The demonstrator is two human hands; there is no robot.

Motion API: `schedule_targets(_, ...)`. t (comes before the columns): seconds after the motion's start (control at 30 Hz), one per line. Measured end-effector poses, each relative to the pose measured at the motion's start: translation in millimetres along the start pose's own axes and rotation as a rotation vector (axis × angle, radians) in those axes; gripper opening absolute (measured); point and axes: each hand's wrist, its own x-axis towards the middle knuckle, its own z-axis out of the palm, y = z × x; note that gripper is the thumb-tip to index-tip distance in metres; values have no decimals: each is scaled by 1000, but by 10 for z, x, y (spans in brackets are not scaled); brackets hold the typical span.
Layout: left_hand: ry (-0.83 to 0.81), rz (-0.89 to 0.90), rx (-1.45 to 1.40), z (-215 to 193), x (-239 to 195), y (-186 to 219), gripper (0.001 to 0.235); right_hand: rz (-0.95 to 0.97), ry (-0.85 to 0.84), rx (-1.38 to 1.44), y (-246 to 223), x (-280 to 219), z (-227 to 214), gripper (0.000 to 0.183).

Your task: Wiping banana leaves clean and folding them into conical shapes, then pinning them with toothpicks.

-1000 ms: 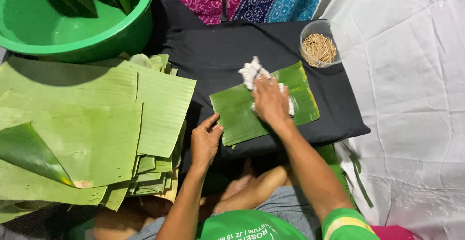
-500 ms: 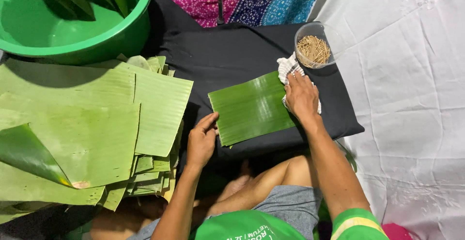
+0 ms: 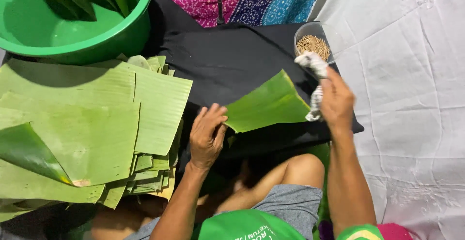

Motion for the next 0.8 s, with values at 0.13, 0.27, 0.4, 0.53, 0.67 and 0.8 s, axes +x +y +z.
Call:
schedule_targets(0.13,86,-70,-65,-42,233,306,15,-12,158,-34,-162,0,-429,26)
schedule_targets(0.27,69,-471,-167,-41,339,390,19,-53,289,26,-764,-6,-760,29)
schedule_targets(0.4,124,-999,-428,126,122,3,22,-218,443,-147,-1198,-166,-779,48)
schedule_targets(0.53,166,-1127,-600,263,-191,-349,20,-161,275,429,-1007,-356,-296,64)
schedule_targets(0.67,164,-1189,-532,372,-224,-454,24,-71,-33,167,-1188,-210,632,32)
schedule_targets(0.8,50,-1252,-565,456,-364,-675,37,-227,-225,-51,-810,-385,1609,24)
